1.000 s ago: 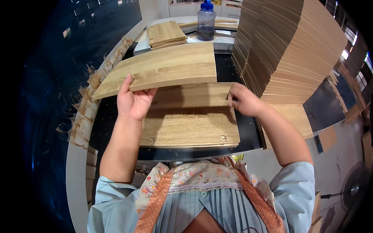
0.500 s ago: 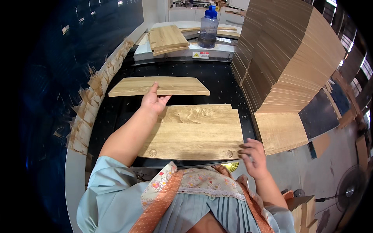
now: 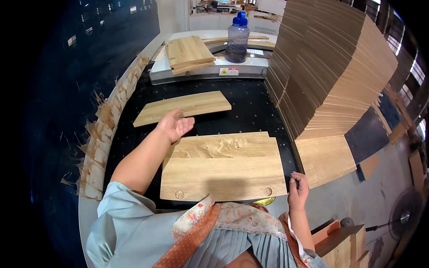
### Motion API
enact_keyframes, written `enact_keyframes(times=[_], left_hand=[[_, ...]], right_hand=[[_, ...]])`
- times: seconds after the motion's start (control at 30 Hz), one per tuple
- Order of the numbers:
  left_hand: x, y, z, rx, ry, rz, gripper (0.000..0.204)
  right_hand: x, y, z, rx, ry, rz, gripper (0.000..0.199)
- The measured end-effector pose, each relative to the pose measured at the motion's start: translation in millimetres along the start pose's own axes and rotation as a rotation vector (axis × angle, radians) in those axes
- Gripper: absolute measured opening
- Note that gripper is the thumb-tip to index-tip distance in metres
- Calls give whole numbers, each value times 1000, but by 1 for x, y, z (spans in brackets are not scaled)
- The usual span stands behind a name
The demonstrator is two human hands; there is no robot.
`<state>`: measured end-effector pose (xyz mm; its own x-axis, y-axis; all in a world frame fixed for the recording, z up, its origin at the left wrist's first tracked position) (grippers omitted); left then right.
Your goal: The person handles wood boards one at a time from a stack, places them on a table, andその後, takes one board to a wooden assembly where they insert it by hand.
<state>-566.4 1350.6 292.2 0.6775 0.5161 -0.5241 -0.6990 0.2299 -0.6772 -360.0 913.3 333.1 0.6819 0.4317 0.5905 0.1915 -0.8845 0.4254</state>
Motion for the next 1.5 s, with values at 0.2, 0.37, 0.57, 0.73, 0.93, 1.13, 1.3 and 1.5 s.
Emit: enact_keyframes(times=[0.2, 0.37, 0.57, 0.73, 0.93, 1.13, 1.3, 1.5], left_hand=[[-33, -50, 42, 872, -534, -122, 33], [15, -51, 25, 2057, -500, -182, 64], [45, -28, 41, 2348, -584, -79, 66], [73, -5, 91, 2325, -628, 111, 41], [71, 2, 121, 2104, -996, 140, 22], [89, 19, 150, 2040, -850, 187, 36], [80, 15, 154, 2064, -1122, 121, 30], [84, -11, 123, 2304, -667, 322, 61]], right_hand=[[-14, -15, 36, 56, -150, 84, 11], [-15, -19, 45, 83, -186, 81, 11], [-19, -17, 47, -11, -232, 112, 8], [-11, -23, 39, -188, -156, 68, 6], [-14, -24, 43, -211, -180, 38, 7], [-15, -21, 38, -233, -195, 62, 3], [-12, -21, 35, -269, -176, 89, 4], [-12, -24, 39, -354, -148, 43, 3]])
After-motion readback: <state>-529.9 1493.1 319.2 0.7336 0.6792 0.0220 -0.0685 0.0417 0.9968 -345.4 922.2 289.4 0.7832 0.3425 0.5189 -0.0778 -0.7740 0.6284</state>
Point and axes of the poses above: each hand's wrist, its own x-axis towards the middle knuckle, its own y-axis out of the back of the hand, z = x × y, the point moved 9 cm from there along x, towards the middle knuckle, and after that the axes turned 7 degrees about -x, right-handed, at the moved point
